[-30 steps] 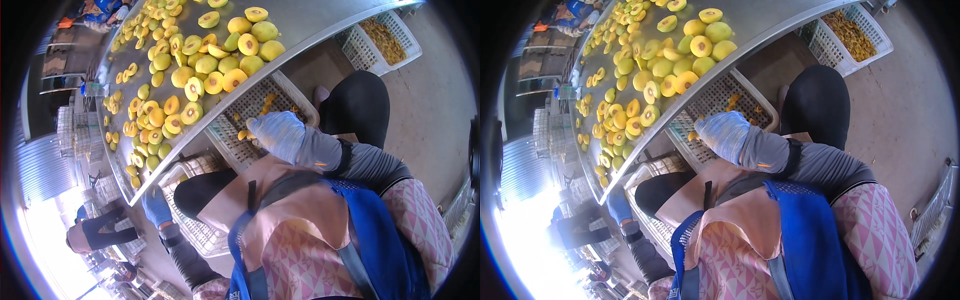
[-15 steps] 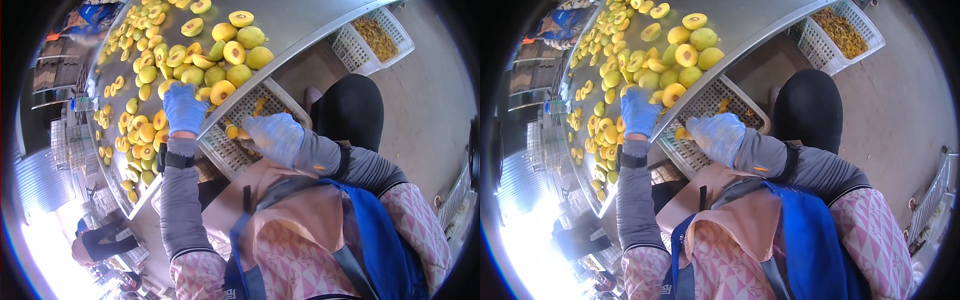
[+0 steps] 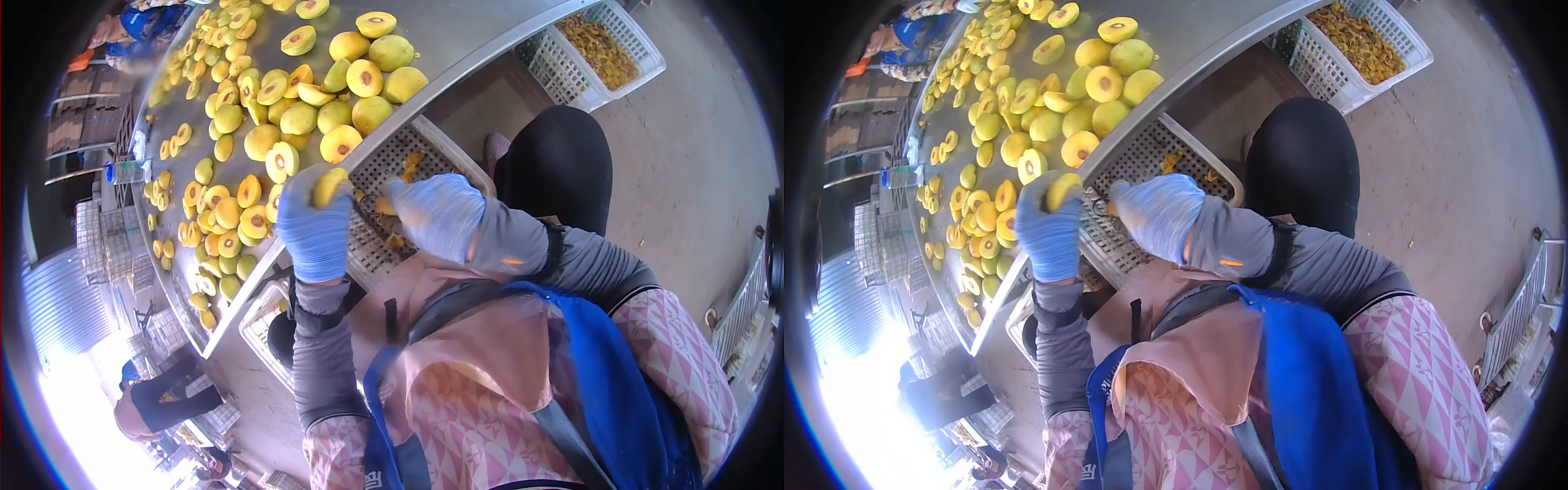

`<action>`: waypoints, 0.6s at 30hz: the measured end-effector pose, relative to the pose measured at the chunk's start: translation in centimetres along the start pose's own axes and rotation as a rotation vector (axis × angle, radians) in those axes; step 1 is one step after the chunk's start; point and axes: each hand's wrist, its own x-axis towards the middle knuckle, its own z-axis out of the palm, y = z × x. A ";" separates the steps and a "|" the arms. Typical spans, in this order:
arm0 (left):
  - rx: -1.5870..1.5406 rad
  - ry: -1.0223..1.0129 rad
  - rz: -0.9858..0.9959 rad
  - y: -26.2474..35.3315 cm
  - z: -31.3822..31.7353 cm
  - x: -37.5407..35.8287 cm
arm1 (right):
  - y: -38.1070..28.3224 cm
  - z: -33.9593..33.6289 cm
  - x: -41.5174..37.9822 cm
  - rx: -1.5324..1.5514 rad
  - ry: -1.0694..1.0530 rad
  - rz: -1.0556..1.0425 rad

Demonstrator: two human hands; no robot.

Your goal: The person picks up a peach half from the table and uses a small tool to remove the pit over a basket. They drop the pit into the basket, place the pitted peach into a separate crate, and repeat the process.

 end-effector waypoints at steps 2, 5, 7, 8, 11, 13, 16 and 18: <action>-0.536 0.021 -0.500 0.1 -1.1 -0.3 | -0.1 -1.0 -0.1 0.235 0.067 -0.031; -0.975 0.002 -0.568 -1.0 -0.9 -2.0 | -1.1 -0.9 0.1 0.594 0.149 -0.140; -1.048 0.008 -0.615 -1.4 -0.2 -2.8 | -2.0 -0.5 -0.3 0.602 0.096 -0.097; -1.254 0.039 -0.625 0.5 -0.5 -2.7 | -2.1 0.1 -0.5 0.596 0.118 -0.084; -1.410 0.126 -0.638 2.1 -0.1 -2.9 | -1.7 1.0 -0.4 0.527 0.177 -0.155; -1.309 0.107 -0.549 1.9 0.2 -3.3 | -1.9 1.1 -0.4 0.469 0.221 -0.225; -1.245 0.145 -0.538 2.1 0.8 -3.4 | -2.8 0.4 -0.7 0.441 0.178 -0.060; -1.196 0.148 -0.507 2.3 0.8 -3.4 | -2.8 0.4 -0.8 0.343 0.211 -0.072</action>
